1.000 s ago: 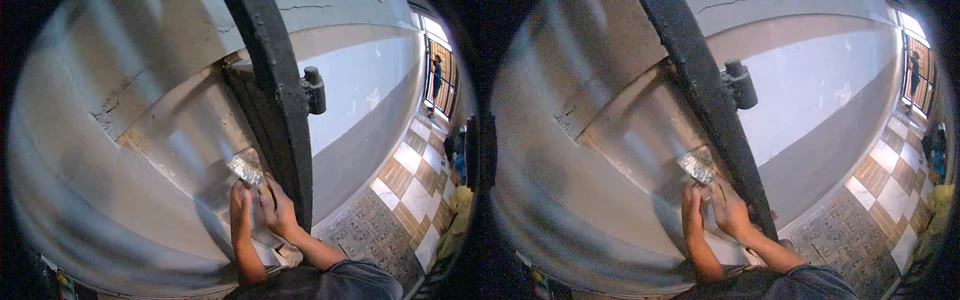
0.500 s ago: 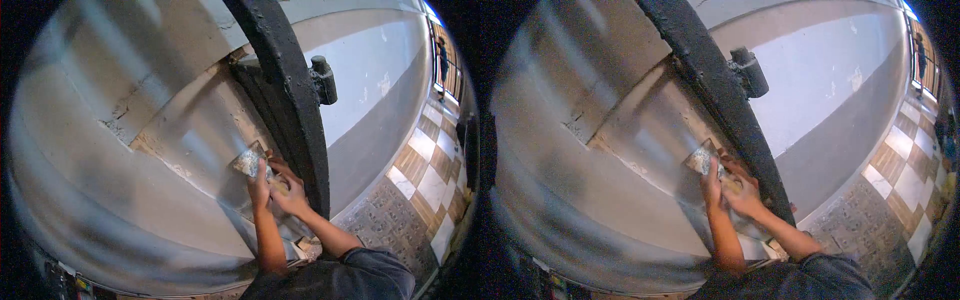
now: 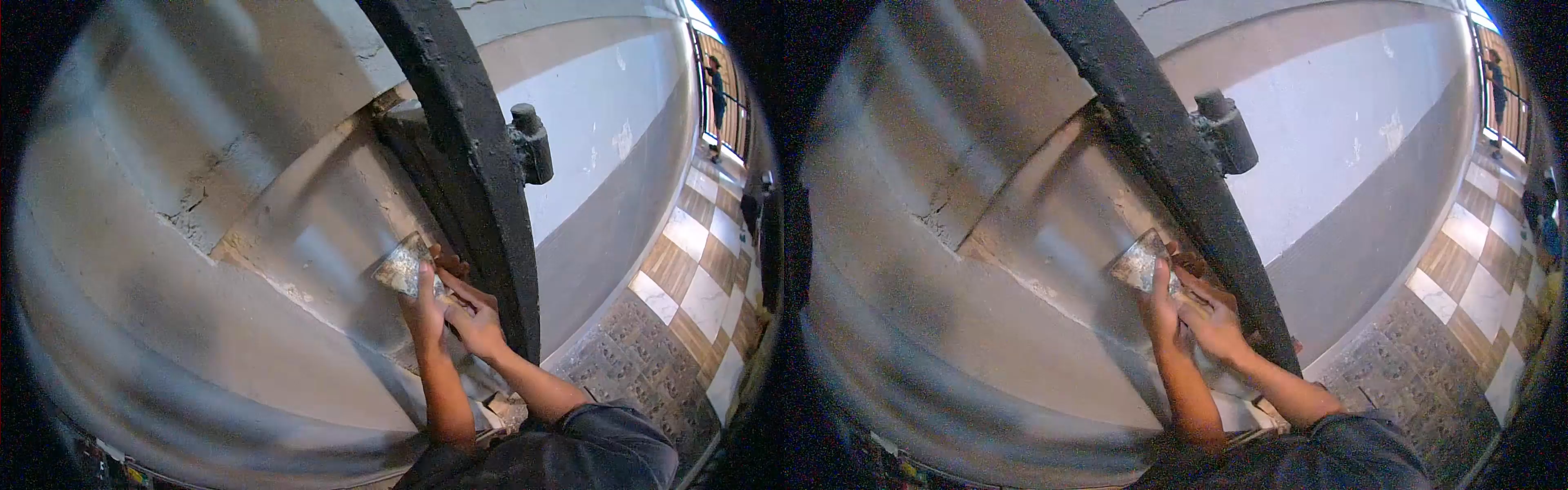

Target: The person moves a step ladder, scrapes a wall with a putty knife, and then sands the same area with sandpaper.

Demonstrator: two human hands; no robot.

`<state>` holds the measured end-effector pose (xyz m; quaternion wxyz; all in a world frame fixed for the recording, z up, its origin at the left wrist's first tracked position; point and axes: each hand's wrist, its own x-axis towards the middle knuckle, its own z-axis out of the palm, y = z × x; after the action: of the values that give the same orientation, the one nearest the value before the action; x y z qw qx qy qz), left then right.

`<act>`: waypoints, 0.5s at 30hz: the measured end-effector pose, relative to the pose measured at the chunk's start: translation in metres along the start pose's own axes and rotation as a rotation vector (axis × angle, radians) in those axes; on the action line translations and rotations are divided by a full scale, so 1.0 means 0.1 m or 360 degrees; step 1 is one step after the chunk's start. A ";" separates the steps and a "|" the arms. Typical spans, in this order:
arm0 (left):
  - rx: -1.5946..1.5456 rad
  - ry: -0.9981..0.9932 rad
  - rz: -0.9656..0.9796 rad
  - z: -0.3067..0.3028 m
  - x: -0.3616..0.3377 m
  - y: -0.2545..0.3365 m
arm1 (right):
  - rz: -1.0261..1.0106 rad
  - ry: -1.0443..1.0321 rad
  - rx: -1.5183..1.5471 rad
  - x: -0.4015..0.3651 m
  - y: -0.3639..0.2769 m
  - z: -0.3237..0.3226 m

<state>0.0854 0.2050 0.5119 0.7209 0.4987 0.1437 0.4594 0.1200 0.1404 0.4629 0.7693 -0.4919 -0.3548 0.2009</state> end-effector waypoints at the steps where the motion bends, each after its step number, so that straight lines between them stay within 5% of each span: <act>1: -0.0003 0.0012 0.0000 -0.01 -0.02 -0.02 | 0.0030 0.0014 -0.0120 -0.02 -0.04 0.00; 4: 0.0063 -0.0028 -0.0078 -0.15 -0.09 -0.11 | -0.0376 0.0086 -0.0351 -0.15 0.12 0.01; 15: -0.0185 -0.0087 -0.0132 -0.20 0.01 -0.16 | -0.0427 0.0066 -0.0575 -0.05 0.10 0.03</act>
<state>0.0809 0.2160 0.4890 0.7707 0.4618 0.1176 0.4230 0.1149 0.1427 0.4532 0.6957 -0.5740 -0.4314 0.0199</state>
